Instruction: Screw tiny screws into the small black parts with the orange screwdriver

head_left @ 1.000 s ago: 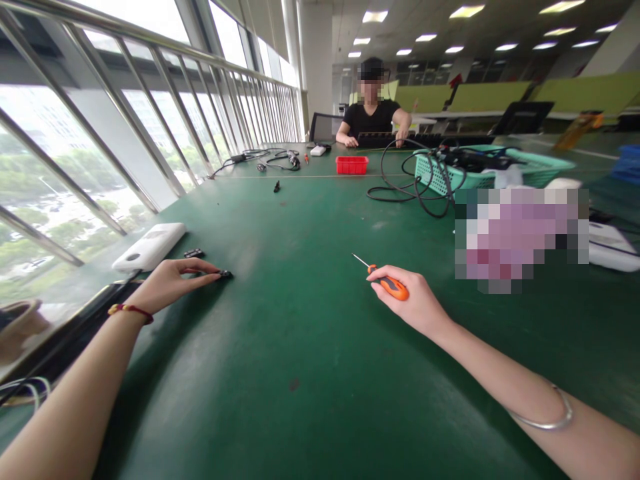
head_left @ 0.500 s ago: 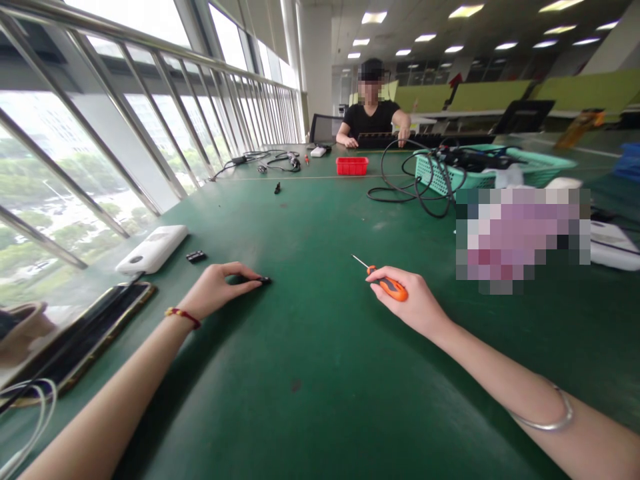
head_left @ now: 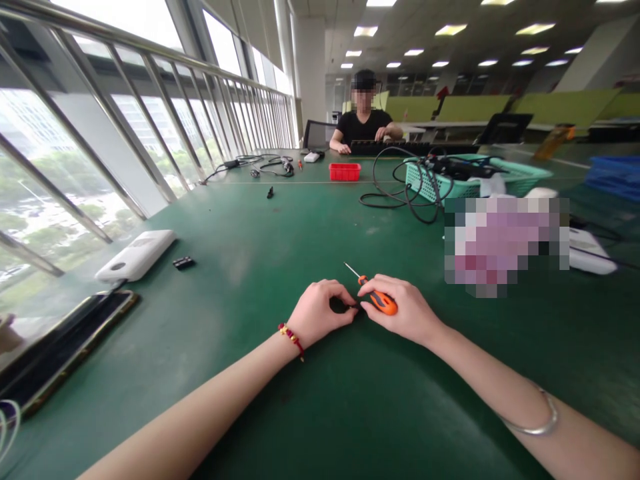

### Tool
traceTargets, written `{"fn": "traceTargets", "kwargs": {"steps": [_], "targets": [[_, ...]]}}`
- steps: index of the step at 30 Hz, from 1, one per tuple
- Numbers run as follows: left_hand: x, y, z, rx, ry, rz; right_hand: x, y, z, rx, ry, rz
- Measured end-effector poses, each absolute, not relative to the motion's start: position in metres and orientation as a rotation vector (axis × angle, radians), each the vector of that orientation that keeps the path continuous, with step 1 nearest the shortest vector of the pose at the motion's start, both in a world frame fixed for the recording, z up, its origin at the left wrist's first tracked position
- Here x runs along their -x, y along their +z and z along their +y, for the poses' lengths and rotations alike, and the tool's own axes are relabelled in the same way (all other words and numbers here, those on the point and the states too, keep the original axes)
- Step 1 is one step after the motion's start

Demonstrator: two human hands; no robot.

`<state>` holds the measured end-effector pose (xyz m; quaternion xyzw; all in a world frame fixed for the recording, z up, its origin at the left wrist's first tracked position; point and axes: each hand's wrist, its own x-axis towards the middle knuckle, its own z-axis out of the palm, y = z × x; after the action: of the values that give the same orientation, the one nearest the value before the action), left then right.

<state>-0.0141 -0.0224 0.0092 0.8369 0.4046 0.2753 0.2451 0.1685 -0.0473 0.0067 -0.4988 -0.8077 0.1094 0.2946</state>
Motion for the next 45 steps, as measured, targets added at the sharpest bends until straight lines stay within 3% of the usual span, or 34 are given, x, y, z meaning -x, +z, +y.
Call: {"fn": "traceTargets", "kwargs": {"steps": [20,35,45], "targets": [[0.016,0.01,-0.024,-2.255,0.811,1.131,-0.157,0.015,-0.057,1.453,-0.073,-2.385],[0.017,0.007,-0.022,-2.203,0.825,1.121,-0.162,0.007,-0.054,1.493,0.251,-2.159],[0.016,0.009,-0.023,-2.222,0.837,1.124,-0.162,0.006,-0.054,1.487,0.182,-2.242]]}}
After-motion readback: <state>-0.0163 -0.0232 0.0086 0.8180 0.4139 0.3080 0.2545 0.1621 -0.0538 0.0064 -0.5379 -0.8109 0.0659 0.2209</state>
